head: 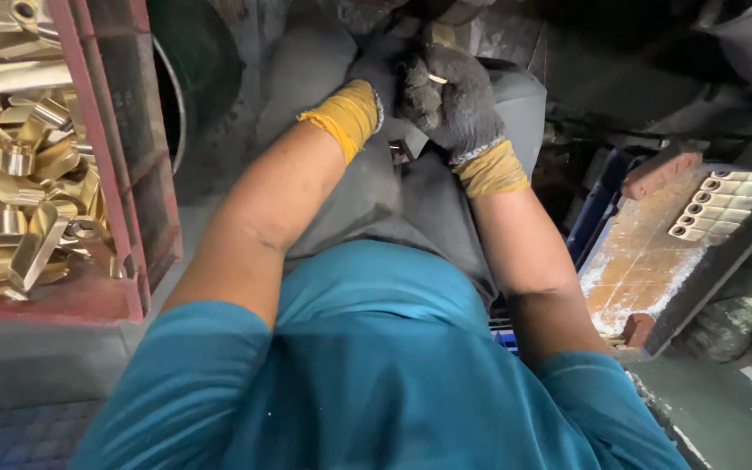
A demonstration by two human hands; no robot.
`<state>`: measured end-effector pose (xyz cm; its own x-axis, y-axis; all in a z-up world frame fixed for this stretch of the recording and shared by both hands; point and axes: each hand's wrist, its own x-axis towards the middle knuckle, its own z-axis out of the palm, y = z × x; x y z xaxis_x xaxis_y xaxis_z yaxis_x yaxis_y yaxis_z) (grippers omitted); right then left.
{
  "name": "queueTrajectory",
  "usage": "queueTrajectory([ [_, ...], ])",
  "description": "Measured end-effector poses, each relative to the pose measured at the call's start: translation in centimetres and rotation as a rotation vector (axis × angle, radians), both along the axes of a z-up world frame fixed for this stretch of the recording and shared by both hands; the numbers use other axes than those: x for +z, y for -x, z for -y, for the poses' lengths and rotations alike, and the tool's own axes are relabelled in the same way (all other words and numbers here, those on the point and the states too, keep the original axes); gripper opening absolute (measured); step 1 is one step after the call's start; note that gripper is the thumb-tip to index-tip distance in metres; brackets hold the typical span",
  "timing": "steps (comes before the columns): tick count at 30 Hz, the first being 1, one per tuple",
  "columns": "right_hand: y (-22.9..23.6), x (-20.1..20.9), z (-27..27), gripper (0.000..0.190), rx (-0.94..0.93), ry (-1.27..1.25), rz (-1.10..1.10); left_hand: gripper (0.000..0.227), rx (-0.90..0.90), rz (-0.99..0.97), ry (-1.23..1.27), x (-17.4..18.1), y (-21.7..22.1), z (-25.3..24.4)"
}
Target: The person sits on the floor and repeatedly rubs small brass-colored metal parts against a grinding wheel using gloved hands. They pick up individual parts from a red bin to the left, hold them against the wheel, and place the finished pieces into a tray on the right.
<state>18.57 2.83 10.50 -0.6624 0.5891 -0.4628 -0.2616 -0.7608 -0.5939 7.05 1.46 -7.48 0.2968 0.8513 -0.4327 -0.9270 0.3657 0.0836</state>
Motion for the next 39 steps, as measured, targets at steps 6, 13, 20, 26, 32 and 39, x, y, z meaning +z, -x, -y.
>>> queueTrajectory([
  [6,0.4,-0.6,-0.2,0.006,0.150,-0.747,0.218,0.043,-0.174,0.048,0.383,-1.4,0.1,-0.9],
  [13,-0.1,-2.0,-1.2,0.015,-0.078,0.498,-0.265,0.028,0.062,0.279,-0.102,-0.4,-0.5,0.4],
  [20,1.7,1.4,-1.2,0.011,0.174,-0.883,0.238,0.026,-0.111,-0.790,-0.135,0.8,3.7,0.0],
  [26,2.8,6.5,3.8,0.032,0.311,-0.315,-0.023,0.029,0.055,-1.495,-0.368,9.8,8.5,4.6],
  [32,0.1,10.0,7.9,0.043,0.437,-0.483,0.042,0.031,0.007,-1.328,-0.582,22.2,8.9,9.4],
  [39,-1.7,14.3,10.9,0.054,0.414,-0.330,0.110,0.030,-0.037,-0.901,-0.513,27.4,6.7,10.2],
])
